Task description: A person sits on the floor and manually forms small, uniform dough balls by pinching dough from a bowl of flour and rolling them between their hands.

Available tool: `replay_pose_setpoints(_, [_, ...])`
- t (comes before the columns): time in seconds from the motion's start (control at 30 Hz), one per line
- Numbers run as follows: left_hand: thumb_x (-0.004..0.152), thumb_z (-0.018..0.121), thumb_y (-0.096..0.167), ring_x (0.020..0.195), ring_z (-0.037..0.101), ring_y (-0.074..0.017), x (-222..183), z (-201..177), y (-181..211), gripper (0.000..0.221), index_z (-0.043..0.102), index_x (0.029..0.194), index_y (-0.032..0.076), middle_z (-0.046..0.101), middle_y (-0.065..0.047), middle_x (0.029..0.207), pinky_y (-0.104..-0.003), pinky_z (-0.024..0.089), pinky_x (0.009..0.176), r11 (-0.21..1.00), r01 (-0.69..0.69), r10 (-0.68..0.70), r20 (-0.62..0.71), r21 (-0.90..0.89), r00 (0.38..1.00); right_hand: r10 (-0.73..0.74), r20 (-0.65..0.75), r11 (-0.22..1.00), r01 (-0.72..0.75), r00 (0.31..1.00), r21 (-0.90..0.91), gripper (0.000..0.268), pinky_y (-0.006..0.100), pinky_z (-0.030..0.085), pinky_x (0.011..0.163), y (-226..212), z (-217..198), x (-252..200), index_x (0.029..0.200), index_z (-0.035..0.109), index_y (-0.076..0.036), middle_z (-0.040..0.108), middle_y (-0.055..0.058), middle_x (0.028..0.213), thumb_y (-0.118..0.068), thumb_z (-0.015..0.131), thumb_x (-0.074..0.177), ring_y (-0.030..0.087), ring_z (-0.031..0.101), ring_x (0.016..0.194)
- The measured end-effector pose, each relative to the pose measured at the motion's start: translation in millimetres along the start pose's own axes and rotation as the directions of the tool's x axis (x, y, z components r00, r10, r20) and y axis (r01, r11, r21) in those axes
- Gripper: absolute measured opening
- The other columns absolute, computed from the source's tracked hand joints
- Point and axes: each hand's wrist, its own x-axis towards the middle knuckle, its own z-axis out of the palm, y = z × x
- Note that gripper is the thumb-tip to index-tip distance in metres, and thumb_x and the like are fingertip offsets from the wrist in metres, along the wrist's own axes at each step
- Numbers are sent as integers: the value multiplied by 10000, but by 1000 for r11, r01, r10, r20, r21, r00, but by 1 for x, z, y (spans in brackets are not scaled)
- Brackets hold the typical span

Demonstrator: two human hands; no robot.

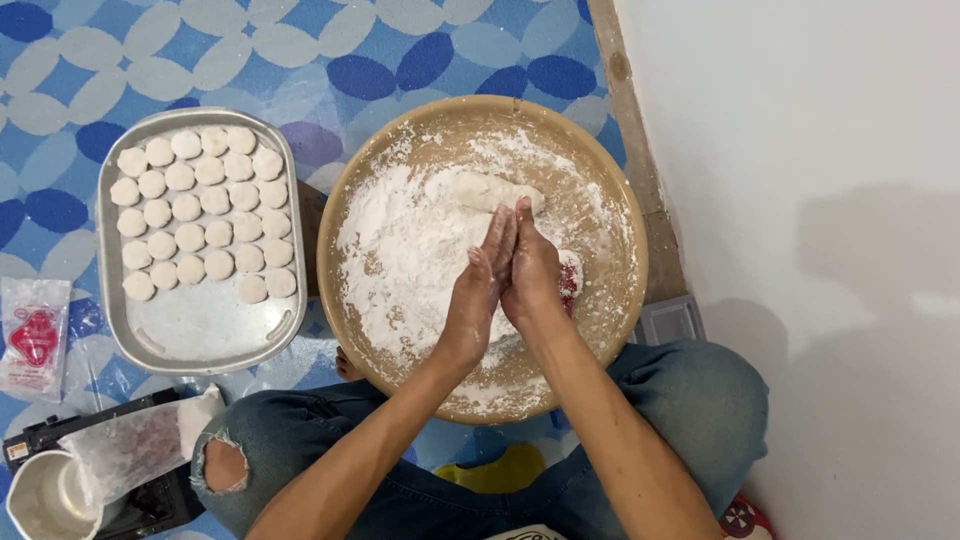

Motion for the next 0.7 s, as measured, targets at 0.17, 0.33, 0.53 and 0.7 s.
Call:
replay_pose_setpoints(0.17, [917,64,758,1517,77,-481,3,-9,-1,919,0,1635,189,65,-212,1693,-614,78,1217,1000,-19,18,25,20,1000,-13,367,940,-114,930,323,173,287,583,785,24,-17,26,1124,664,-55,709,110,939,-131,635,971,212,716,834])
replay_pose_setpoints(0.33, [827,88,860,1521,36,-500,0,-12,1,1028,-86,1625,236,43,-245,1689,-641,17,1202,998,-16,17,12,-64,1000,-19,537,900,-220,843,377,451,309,610,773,24,-26,19,1297,596,-80,718,164,1042,1,726,872,215,735,858])
replay_pose_setpoints(0.53, [873,81,795,1537,57,-424,-11,-8,-1,938,-30,1631,254,47,-183,1698,-574,51,1222,997,-20,17,33,80,999,-19,299,932,-91,954,350,234,253,587,683,45,-25,33,1176,611,-18,713,115,868,-131,650,976,172,722,765])
replay_pose_setpoints(0.7, [936,105,771,1538,79,-446,-16,-2,-10,938,89,1634,144,103,-208,1698,-582,110,1240,953,-125,96,117,277,989,64,180,926,-126,981,356,249,316,578,759,32,-26,20,1075,663,-65,744,151,973,-276,709,950,222,712,870])
